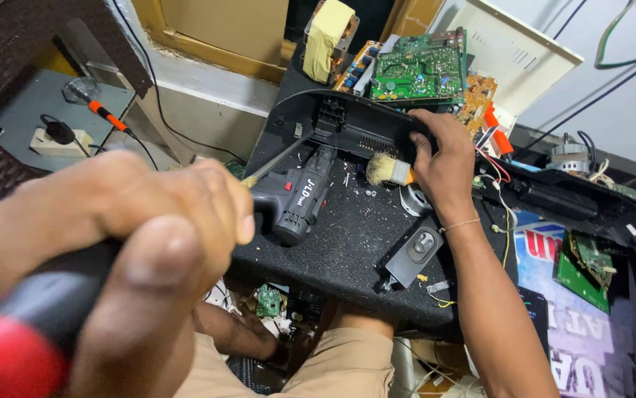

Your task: The person uses a screwdriver to pry open a black plastic casing and then uses a brush to clean dust from the interior components. The person handles the casing and a small motor-like component during the process.

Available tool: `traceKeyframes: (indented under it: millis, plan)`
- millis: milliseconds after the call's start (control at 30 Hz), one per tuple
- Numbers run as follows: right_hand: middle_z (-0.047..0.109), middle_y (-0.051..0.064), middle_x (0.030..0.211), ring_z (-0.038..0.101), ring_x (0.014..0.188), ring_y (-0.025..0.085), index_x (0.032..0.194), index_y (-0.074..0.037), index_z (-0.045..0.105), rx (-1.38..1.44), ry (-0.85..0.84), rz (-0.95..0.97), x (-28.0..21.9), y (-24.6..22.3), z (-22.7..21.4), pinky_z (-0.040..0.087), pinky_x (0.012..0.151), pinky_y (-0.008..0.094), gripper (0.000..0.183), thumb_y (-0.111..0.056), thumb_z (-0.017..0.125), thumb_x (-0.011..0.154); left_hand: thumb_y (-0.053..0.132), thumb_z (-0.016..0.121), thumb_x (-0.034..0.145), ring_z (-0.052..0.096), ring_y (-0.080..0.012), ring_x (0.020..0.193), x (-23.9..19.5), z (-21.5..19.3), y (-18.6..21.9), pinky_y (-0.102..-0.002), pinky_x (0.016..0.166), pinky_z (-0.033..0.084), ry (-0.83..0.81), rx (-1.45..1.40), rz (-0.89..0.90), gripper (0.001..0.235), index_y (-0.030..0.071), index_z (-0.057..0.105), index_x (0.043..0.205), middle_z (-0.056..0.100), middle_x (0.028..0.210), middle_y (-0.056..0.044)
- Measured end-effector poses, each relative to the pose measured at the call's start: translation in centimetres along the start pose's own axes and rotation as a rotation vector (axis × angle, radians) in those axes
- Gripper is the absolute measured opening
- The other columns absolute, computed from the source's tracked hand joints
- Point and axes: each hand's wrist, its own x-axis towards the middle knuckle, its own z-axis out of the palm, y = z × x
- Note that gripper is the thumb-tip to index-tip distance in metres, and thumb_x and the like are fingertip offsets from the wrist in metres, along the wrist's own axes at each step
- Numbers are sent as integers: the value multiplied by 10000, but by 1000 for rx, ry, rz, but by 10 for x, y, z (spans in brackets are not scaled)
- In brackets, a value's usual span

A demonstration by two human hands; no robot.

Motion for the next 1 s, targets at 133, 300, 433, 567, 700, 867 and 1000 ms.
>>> traceKeyframes:
  millis: [133, 300, 433, 567, 700, 867, 1000]
  plan:
    - [703, 157, 1036, 646, 943, 331, 1208, 7, 702, 17, 3, -9, 0, 4, 1, 493, 843, 431, 319, 96, 668, 903, 135, 401, 968, 381, -189, 484, -1, 10, 4, -323, 559, 411, 183, 37, 13, 379, -9, 356, 620, 270, 616, -79]
    - [693, 115, 1004, 628, 932, 278, 1237, -24, 702, 0, -22, 45, -2, 4, 2, 510, 858, 427, 327, 75, 677, 927, 114, 430, 969, 361, -164, 515, -5, 9, -4, -317, 577, 428, 171, -73, 0, 321, 30, 341, 672, 318, 625, -53]
    - [720, 120, 1044, 657, 969, 278, 1237, -33, 707, -14, -22, 63, -1, 3, 2, 535, 905, 440, 330, 61, 691, 921, 151, 442, 963, 362, -145, 496, -7, 12, -4, -317, 596, 429, 160, -95, 20, 294, 53, 360, 699, 344, 596, -32]
    - [723, 108, 1046, 656, 976, 271, 1251, -54, 711, -15, -27, 72, -2, 5, 4, 527, 917, 437, 341, 49, 696, 925, 179, 451, 959, 363, -132, 481, -18, 13, -3, -317, 610, 431, 163, -104, 25, 275, 71, 375, 718, 364, 574, -16]
    - [714, 116, 1042, 644, 977, 275, 1249, -43, 704, -20, -21, 77, 0, 7, 4, 522, 902, 432, 331, 39, 692, 929, 217, 473, 975, 384, -127, 482, -26, 6, -12, -330, 631, 447, 143, -154, 113, 251, 84, 416, 770, 412, 573, -4]
    - [721, 111, 1063, 648, 990, 281, 1248, -60, 705, -15, -25, 84, -1, 6, 3, 521, 899, 434, 338, 28, 674, 924, 307, 481, 972, 350, -138, 480, -32, -3, -10, -355, 632, 498, 133, -130, 95, 319, 108, 422, 730, 400, 536, -10]
    - [710, 123, 1058, 645, 989, 286, 1257, -39, 700, -4, -27, 77, -1, 4, 4, 518, 901, 431, 341, 45, 680, 927, 283, 510, 991, 388, -120, 469, -29, 8, -28, -327, 585, 419, 256, -186, 168, 302, 89, 418, 777, 399, 565, 6]
